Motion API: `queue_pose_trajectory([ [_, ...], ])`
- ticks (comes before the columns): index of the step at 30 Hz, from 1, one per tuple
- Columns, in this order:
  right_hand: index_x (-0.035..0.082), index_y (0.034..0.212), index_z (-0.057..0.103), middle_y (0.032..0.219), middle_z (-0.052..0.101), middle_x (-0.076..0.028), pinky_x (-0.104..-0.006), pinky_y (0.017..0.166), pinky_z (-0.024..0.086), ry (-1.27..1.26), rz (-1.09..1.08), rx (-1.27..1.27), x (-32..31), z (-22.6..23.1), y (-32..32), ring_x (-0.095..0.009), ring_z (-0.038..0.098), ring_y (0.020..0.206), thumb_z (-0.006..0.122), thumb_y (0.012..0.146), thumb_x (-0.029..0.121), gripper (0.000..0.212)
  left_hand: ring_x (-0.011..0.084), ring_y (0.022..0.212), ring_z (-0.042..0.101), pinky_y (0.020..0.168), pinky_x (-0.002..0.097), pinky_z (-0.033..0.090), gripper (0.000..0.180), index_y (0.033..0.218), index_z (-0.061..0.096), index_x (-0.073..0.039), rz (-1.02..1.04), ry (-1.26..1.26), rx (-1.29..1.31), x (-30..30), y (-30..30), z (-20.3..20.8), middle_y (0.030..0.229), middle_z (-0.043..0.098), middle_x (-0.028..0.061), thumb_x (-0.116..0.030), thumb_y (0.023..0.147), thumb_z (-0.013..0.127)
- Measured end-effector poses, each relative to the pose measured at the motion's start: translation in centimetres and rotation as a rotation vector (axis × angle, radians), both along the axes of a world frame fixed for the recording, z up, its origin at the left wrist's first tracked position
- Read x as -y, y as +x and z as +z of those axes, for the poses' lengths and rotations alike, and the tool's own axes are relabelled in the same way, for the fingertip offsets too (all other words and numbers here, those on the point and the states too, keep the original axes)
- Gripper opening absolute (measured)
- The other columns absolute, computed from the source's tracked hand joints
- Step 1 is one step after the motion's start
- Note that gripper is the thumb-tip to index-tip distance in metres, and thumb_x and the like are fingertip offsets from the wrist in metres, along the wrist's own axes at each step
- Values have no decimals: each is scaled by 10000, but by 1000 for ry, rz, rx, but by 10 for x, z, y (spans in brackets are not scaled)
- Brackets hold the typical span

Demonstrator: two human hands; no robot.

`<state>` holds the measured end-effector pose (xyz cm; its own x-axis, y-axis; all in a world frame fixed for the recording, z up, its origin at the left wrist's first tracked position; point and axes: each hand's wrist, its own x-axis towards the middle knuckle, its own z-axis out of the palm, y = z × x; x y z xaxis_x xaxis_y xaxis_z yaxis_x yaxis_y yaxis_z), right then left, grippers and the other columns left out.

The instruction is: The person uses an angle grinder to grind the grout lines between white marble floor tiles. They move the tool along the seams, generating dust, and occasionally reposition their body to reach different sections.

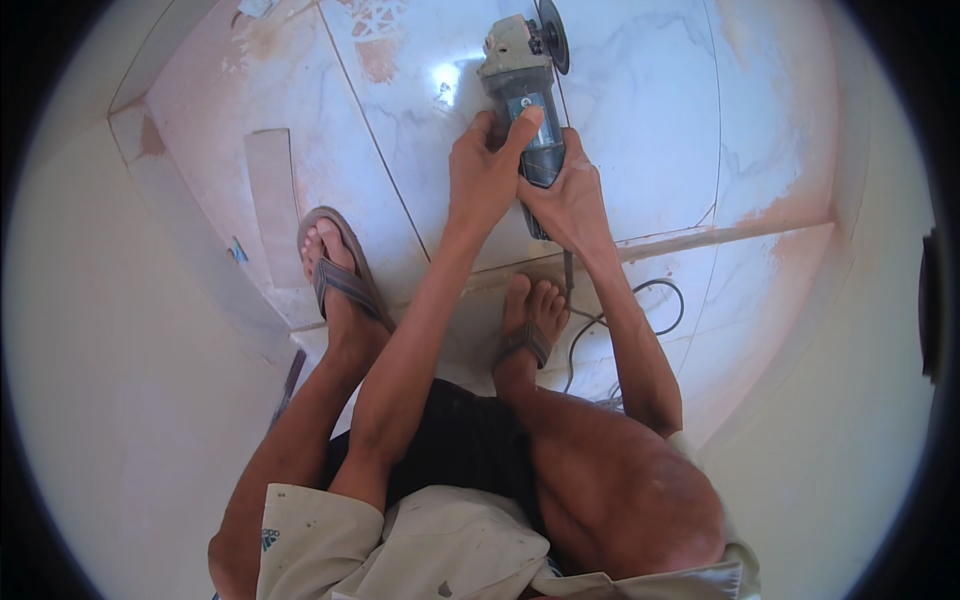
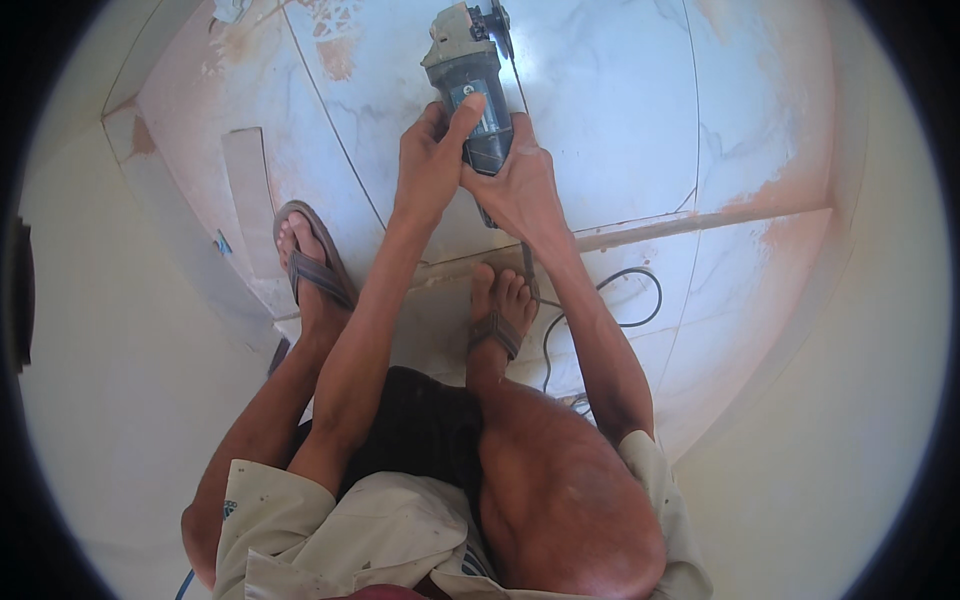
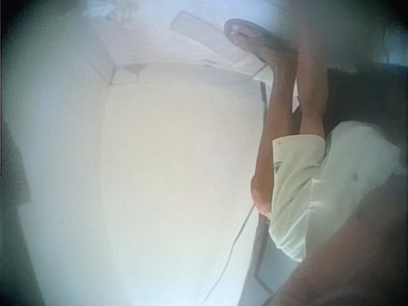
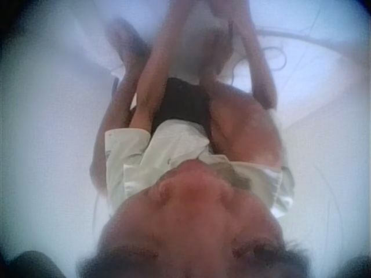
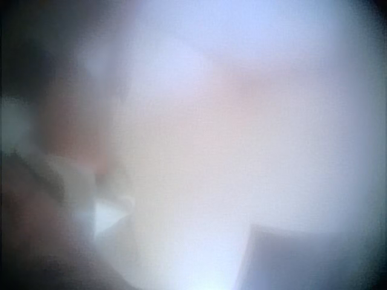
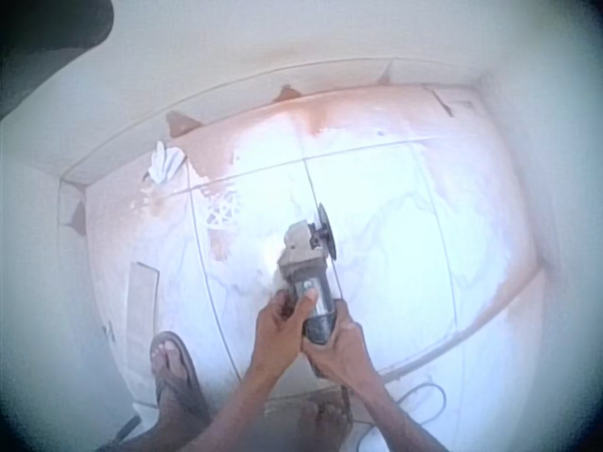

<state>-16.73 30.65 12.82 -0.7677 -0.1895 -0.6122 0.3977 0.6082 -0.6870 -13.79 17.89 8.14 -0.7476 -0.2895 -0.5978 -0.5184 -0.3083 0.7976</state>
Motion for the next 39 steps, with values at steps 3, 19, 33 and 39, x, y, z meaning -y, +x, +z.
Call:
queue_pose_trajectory([
  [3, -99, 1300, 572, 1013, 789, -236, -423, 806, 622, -6, -8, 9, -4, 0, 3, -323, 804, 931, 908, 851, 373, 733, 154, 837, 690, 783, 332, 558, 621, 1090, 754, 61, 3, 10, -10, -3, 3, 0, 919, 768, 116, -548, 982, 815],
  [19, -86, 1261, 589, 1031, 784, -249, -430, 822, 624, -9, -22, -4, -16, 4, 27, -330, 804, 953, 918, 834, 348, 692, 137, 829, 668, 767, 325, 552, 601, 1110, 746, 59, -24, 1, 5, -15, 27, 5, 906, 757, 100, -528, 997, 812],
  [33, -58, 1317, 576, 1006, 770, -186, -405, 827, 606, -45, -55, -21, -30, 14, 46, -258, 765, 916, 900, 859, 298, 664, 107, 826, 663, 756, 294, 553, 534, 1163, 741, 57, -45, 4, 57, -25, 38, 28, 919, 758, 82, -445, 1005, 831],
  [39, -54, 1316, 576, 1025, 787, -215, -415, 817, 625, -111, -163, -94, -42, 40, 52, -287, 798, 934, 919, 832, 301, 690, 134, 910, 687, 803, 295, 575, 511, 1236, 720, 58, -5, 217, -57, -43, 32, 63, 1076, 762, 125, -375, 997, 850],
])
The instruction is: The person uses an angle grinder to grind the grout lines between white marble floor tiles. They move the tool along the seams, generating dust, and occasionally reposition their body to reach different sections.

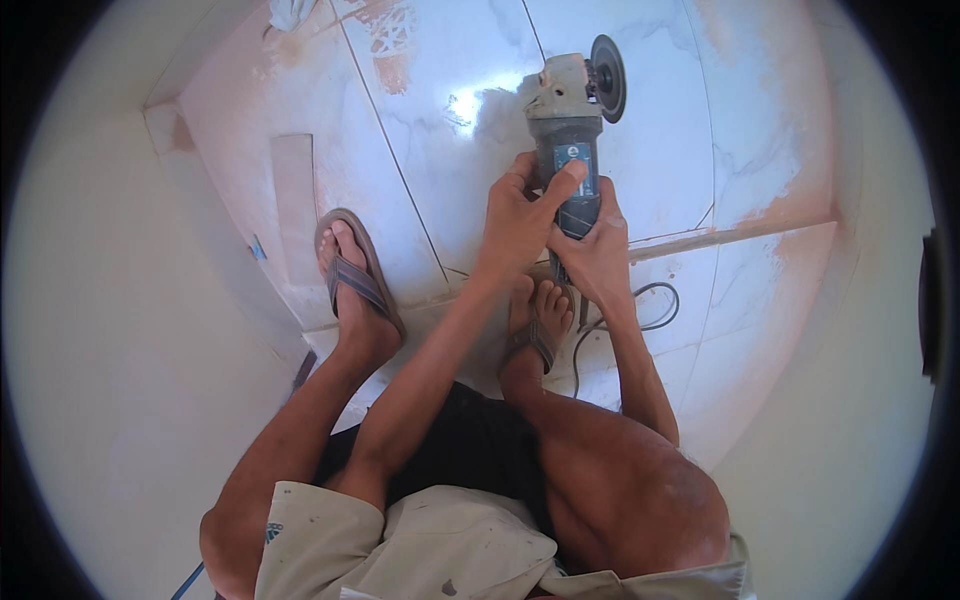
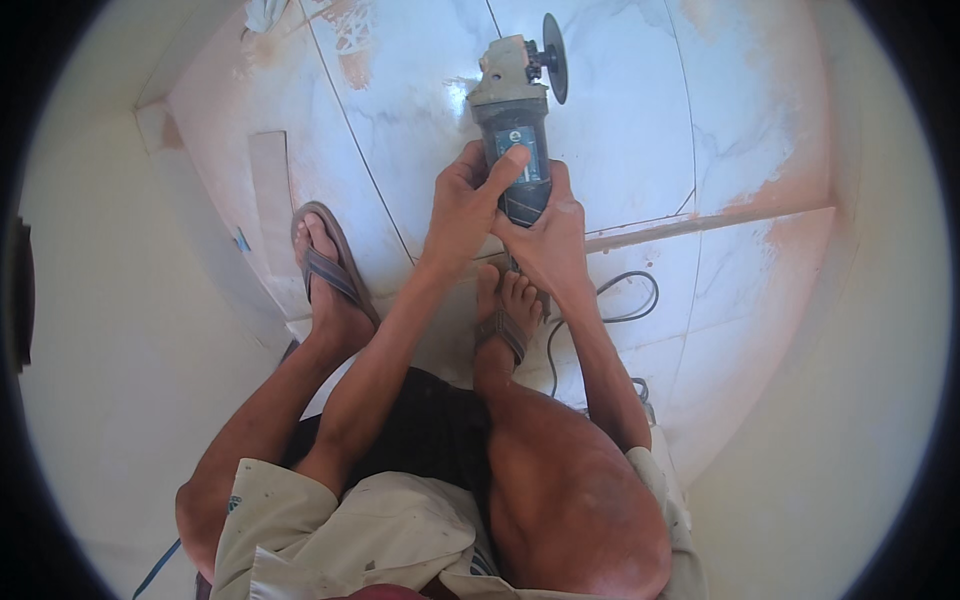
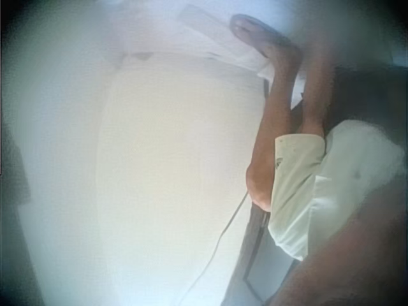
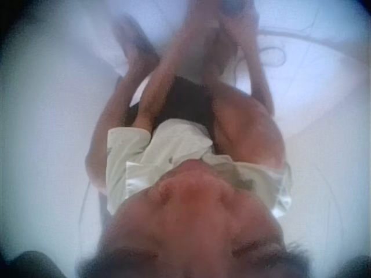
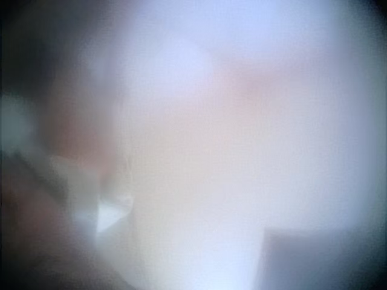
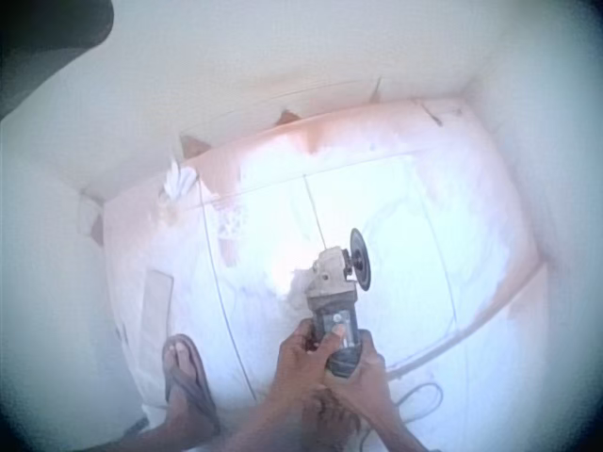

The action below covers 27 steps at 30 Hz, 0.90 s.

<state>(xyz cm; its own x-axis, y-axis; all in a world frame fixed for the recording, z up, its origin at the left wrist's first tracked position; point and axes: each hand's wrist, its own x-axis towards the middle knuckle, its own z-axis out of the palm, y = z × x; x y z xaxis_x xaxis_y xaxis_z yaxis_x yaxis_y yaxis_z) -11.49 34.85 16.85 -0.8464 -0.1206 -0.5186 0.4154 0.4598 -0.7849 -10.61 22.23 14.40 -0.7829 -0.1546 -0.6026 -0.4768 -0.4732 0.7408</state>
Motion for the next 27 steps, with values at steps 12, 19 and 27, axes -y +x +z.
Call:
queue_pose_trajectory([
  [12, -27, 1250, 581, 1011, 741, -151, -372, 825, 599, 13, -220, -61, -30, 31, 23, -200, 719, 910, 875, 851, 229, 558, 179, 1052, 722, 905, 322, 589, 628, 1416, 650, 59, -339, 110, 18, -20, -16, 35, 1176, 757, 151, -377, 1008, 842],
  [19, -32, 1314, 566, 978, 785, -207, -418, 794, 619, 63, -410, -217, -55, 38, 54, -288, 796, 883, 894, 850, 278, 647, 131, 1123, 682, 934, 311, 561, 566, 1453, 665, 4, -665, 59, -129, -45, -18, 46, 1257, 753, 88, -393, 1067, 782],
  [27, -45, 1293, 586, 973, 782, -228, -432, 789, 610, 357, -882, -297, -147, 50, 127, -341, 790, 860, 853, 909, 306, 585, 253, 1149, 725, 983, 405, 582, 631, 1471, 672, -25, -1445, -636, -442, -18, -78, 82, 1267, 776, 183, -473, 1041, 788],
])
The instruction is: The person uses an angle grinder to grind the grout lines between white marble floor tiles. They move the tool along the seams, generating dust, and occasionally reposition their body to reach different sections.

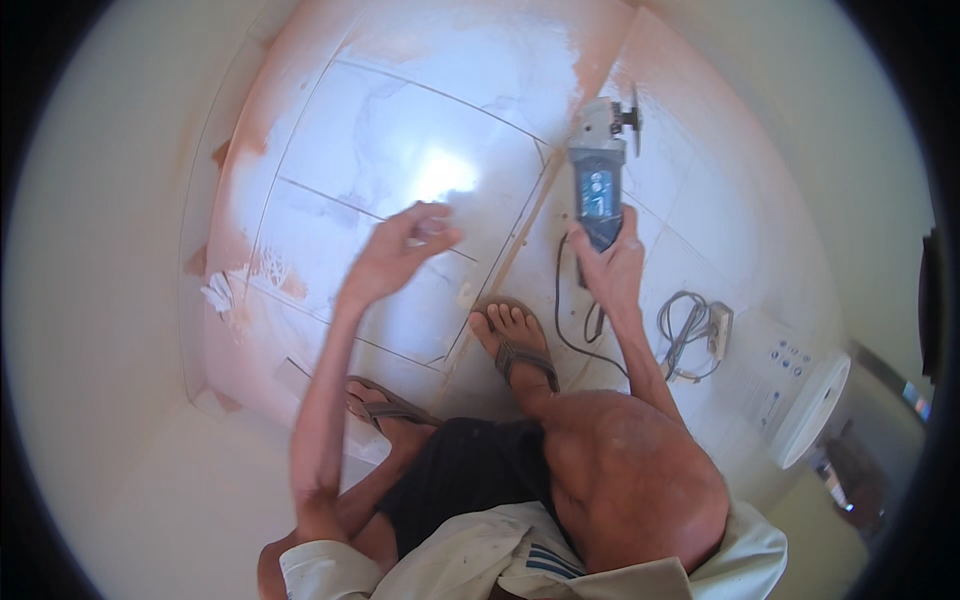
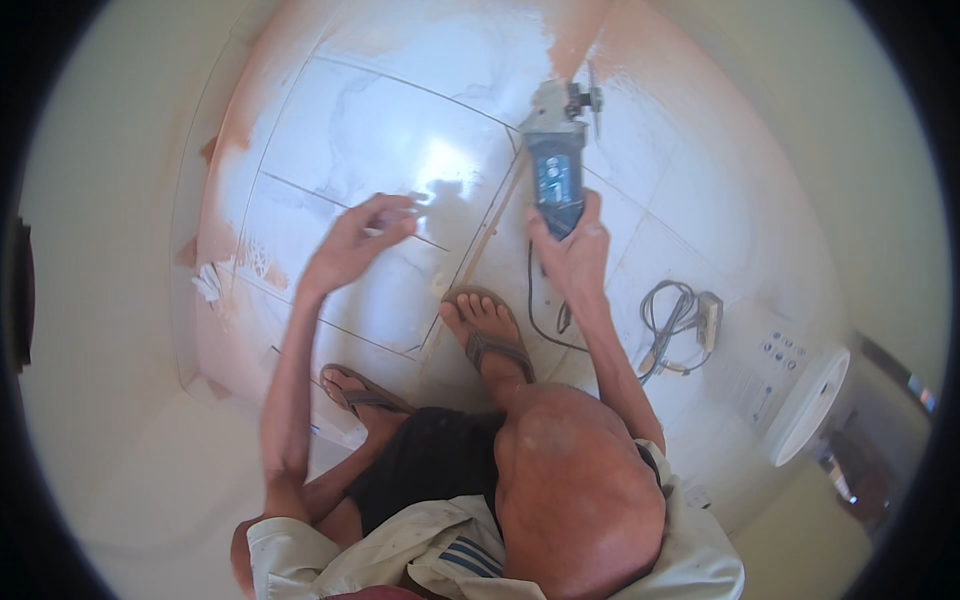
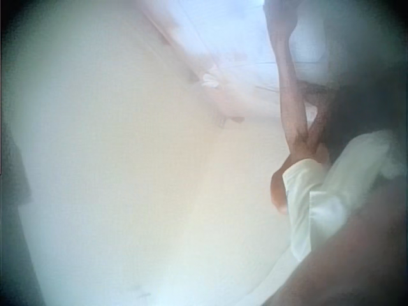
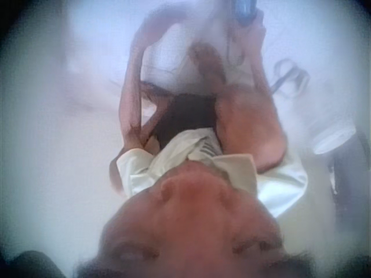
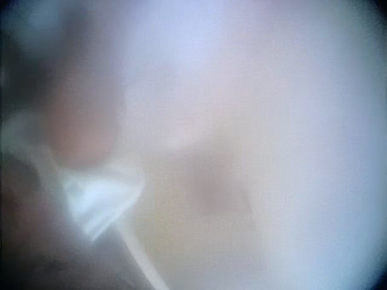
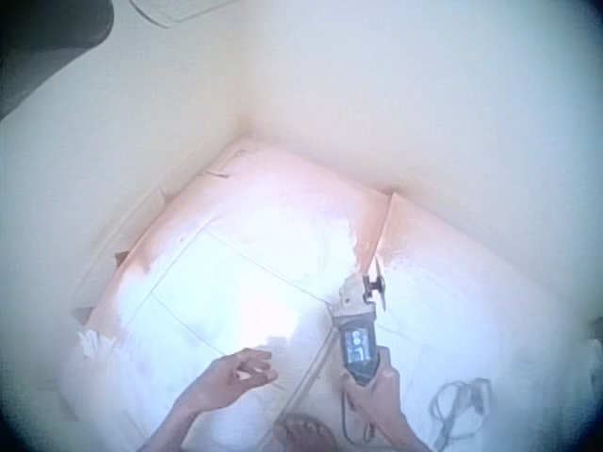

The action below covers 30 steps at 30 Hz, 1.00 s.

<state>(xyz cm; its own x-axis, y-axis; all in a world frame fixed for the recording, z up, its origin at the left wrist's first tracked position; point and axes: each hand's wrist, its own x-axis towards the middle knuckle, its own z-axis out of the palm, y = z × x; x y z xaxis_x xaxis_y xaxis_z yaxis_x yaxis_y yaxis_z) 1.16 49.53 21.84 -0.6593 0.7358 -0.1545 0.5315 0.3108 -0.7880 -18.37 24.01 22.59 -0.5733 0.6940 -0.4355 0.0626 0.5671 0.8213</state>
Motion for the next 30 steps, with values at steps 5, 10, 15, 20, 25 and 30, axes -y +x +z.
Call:
queue_pose_trajectory([
  [5, -50, 1307, 587, 1005, 773, -270, -500, 844, 591, 268, -226, 42, -56, -56, 13, -431, 776, 917, 855, 917, 346, 617, 325, 1121, 742, 984, 443, 586, 556, 1413, 682, 11, -209, -378, -308, 93, -75, 46, 1243, 778, 221, -405, 1056, 772],
  [10, -40, 1316, 579, 1116, 755, -290, -566, 888, 568, 437, -362, 238, -133, -79, 58, -496, 744, 1018, 840, 928, 376, 626, 346, 1129, 738, 1014, 463, 580, 524, 1406, 671, 11, -282, -507, -299, 148, -72, 81, 1255, 775, 220, -346, 1041, 792],
  [15, -29, 1369, 544, 1210, 715, -293, -580, 916, 572, 562, -393, 343, -165, -108, 65, -508, 730, 1071, 825, 937, 390, 664, 323, 1160, 730, 1018, 479, 573, 542, 1429, 666, -3, -178, -611, -195, 207, -50, 114, 1276, 775, 183, -316, 1014, 824],
  [20, -28, 1413, 518, 1227, 694, -299, -586, 932, 568, 542, -404, 368, -172, -126, 58, -513, 722, 1085, 831, 939, 400, 712, 357, 1228, 714, 1049, 484, 563, 556, 1458, 642, -4, -90, -684, -78, 213, -37, 154, 1341, 755, 208, -271, 1007, 829],
  [25, -27, 1423, 520, 1218, 699, -307, -585, 935, 567, 585, -396, 380, -183, -117, 58, -515, 717, 1103, 839, 940, 407, 724, 374, 1270, 703, 1047, 482, 565, 584, 1497, 599, 4, -64, -651, -191, 206, -17, 209, 1390, 728, 217, -259, 1019, 808],
  [30, -21, 1396, 540, 1202, 724, -315, -584, 935, 569, 644, -357, 437, -199, -129, 79, -521, 725, 1087, 849, 914, 485, 764, 365, 1328, 666, 1107, 508, 505, 800, 1564, 569, -33, -19, -650, -271, 188, 2, 258, 1448, 699, 216, -567, 1004, 771],
])
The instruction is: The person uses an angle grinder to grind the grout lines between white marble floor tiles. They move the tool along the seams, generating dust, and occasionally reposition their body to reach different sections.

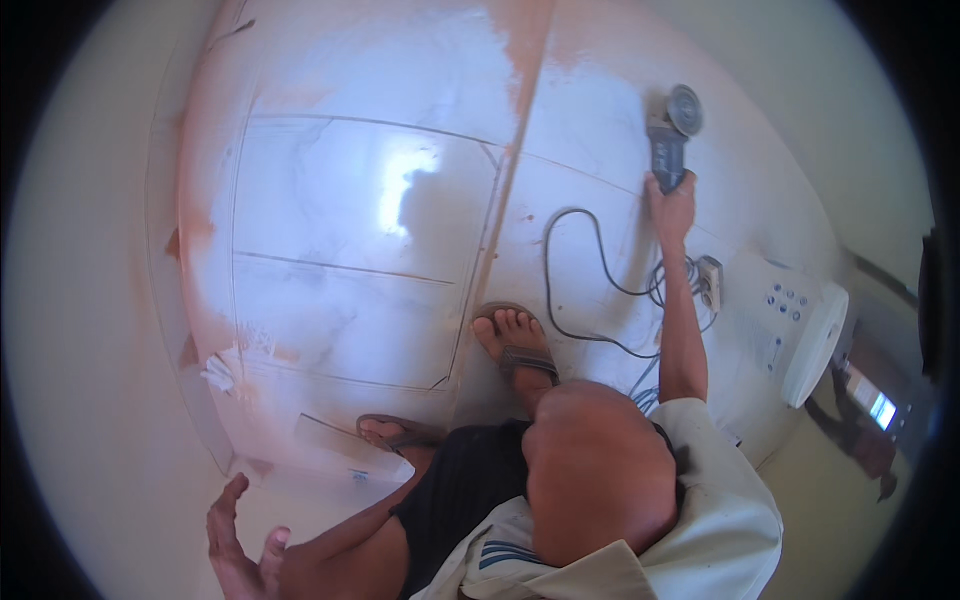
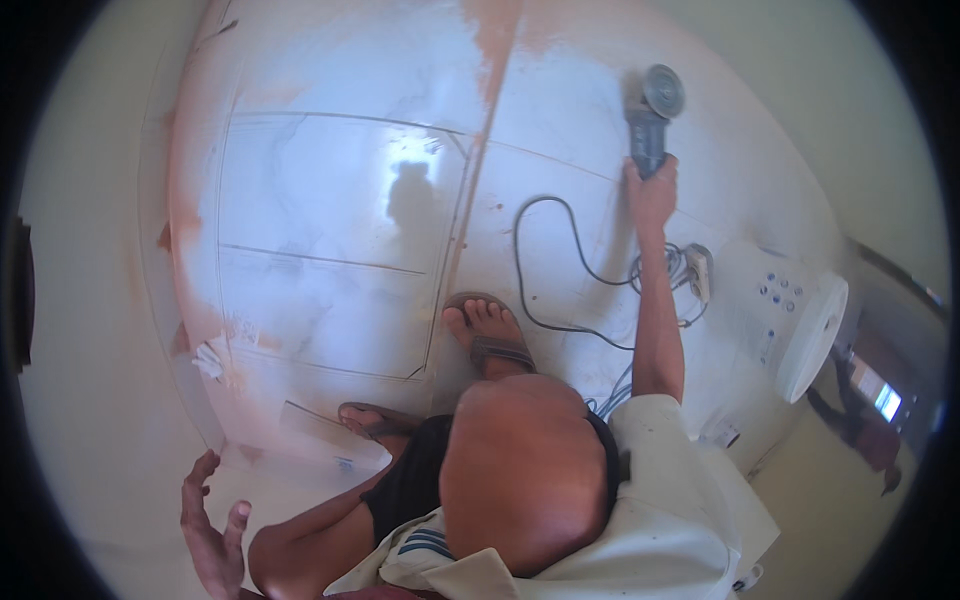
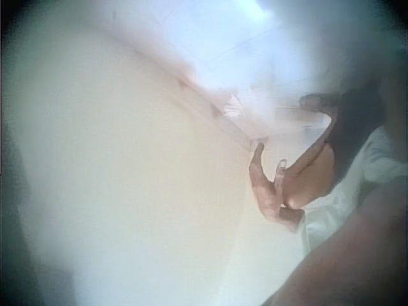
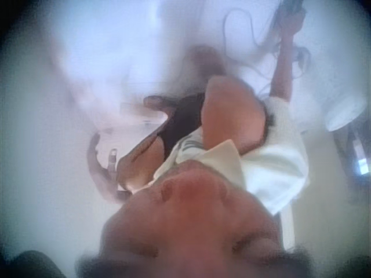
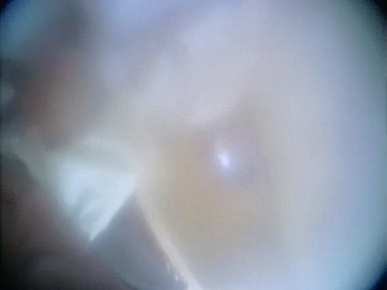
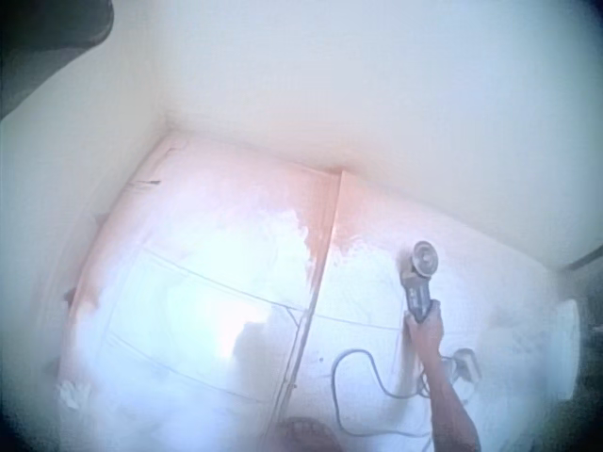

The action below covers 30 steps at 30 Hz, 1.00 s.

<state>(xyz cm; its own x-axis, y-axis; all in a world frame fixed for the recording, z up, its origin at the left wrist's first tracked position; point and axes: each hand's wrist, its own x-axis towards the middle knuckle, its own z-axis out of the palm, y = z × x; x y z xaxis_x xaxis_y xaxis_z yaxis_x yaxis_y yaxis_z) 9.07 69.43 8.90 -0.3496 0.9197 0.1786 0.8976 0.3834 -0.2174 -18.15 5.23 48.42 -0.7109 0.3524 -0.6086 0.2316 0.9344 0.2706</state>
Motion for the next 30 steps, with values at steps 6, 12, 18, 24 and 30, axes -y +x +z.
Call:
queue_pose_trajectory([
  [6, -62, 1432, 510, 1193, 747, -358, -542, 997, 574, -117, -115, 139, -18, -5, 1, -512, 754, 1109, 839, 885, 659, 963, 417, 1361, 635, 1139, 522, 496, 905, 1549, 577, -17, 232, -83, 246, -21, 16, -7, 1458, 686, 214, -674, 957, 766],
  [12, -129, 1454, 432, 1270, 718, -353, -489, 1093, 536, -225, -152, 180, -21, -13, -8, -466, 730, 1202, 885, 810, 703, 1146, 420, 1278, 678, 1077, 516, 548, 848, 1503, 609, -28, 134, -158, 22, -10, 4, -32, 1409, 714, 174, -667, 961, 745],
  [18, -135, 1488, 387, 1368, 664, -333, -470, 1122, 521, -319, -148, 298, -47, -3, 3, -431, 674, 1299, 896, 779, 740, 1237, 362, 1164, 747, 990, 481, 586, 768, 1437, 671, -60, -33, -25, 163, -15, 9, -23, 1287, 776, 125, -607, 916, 808],
  [24, -131, 1518, 333, 1364, 643, -306, -462, 1109, 537, -377, -88, 288, -61, -8, -6, -422, 674, 1265, 911, 753, 764, 1311, 336, 1203, 736, 986, 465, 569, 705, 1420, 702, -61, 193, 65, 286, -7, 51, 6, 1286, 772, 136, -538, 917, 833],
  [30, -132, 1555, 302, 1414, 570, -354, -567, 1095, 554, -114, -109, 488, -86, 25, 37, -506, 636, 1286, 919, 695, 822, 1425, 382, 1323, 654, 1093, 488, 508, 669, 1560, 575, -78, 348, 83, 609, -6, 87, 32, 1392, 709, 157, -387, 1009, 794],
])
